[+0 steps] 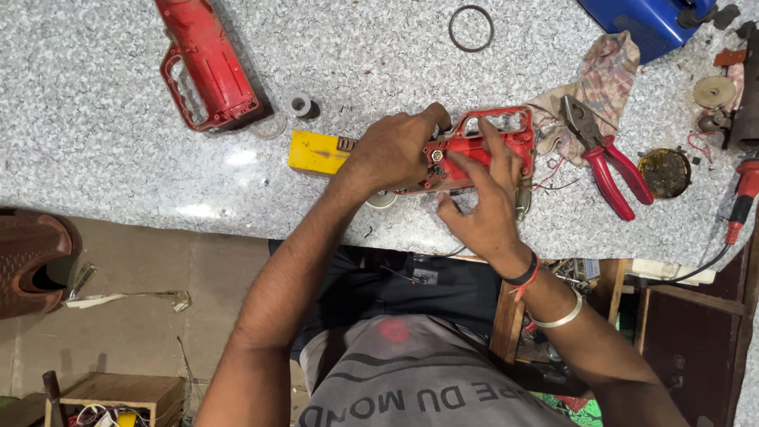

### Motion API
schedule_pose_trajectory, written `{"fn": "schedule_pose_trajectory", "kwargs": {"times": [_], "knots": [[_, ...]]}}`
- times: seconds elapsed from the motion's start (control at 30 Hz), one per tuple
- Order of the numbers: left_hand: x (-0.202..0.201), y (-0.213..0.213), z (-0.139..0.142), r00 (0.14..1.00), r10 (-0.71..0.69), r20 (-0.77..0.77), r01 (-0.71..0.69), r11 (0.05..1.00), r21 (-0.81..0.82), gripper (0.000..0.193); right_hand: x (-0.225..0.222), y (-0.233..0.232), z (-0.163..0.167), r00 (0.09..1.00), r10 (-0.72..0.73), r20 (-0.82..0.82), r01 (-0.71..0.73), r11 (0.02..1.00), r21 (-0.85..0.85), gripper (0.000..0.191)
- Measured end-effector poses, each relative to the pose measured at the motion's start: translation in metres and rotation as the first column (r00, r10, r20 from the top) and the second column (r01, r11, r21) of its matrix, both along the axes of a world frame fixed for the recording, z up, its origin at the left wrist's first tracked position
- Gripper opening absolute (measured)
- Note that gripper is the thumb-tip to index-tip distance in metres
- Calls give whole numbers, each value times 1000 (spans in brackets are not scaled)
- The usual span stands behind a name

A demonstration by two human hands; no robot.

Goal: The person works on a red handheld power tool at a cluttered workbench. They use pliers to strip and connect wires, then walk to a shelf to retrieve a small component from a plastic box. They return to the bench and continue wiring and soldering the tool's internal components.

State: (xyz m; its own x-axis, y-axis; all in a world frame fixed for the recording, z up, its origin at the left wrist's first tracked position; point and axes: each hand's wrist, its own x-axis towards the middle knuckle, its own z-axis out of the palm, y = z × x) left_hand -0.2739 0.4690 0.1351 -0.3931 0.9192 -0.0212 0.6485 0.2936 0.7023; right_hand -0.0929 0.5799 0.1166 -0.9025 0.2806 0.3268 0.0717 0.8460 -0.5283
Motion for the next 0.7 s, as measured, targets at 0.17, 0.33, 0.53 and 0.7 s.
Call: {"fn": "schedule_pose_trajectory", "kwargs": {"times": [0.17, 0.33, 0.53, 0.7], "knots": [[0, 0, -3, 1000, 3, 3, -3, 1000, 16, 54, 0, 1, -2, 999, 6, -33, -6, 1000, 2, 60], [1, 0, -2, 1000, 15, 24, -14, 999, -40, 54, -1, 0, -3, 999, 1, -52, -1, 1000, 17, 57], [1, -1, 0, 1000, 14, 8, -15, 999, 30, 51, -2, 1, -3, 998, 10, -67, -10, 1000, 9, 55], [3, -2, 4, 999, 41, 4, -41, 999, 15, 51, -1, 0, -3, 998, -18, -57, 17, 1000, -23, 52]]}}
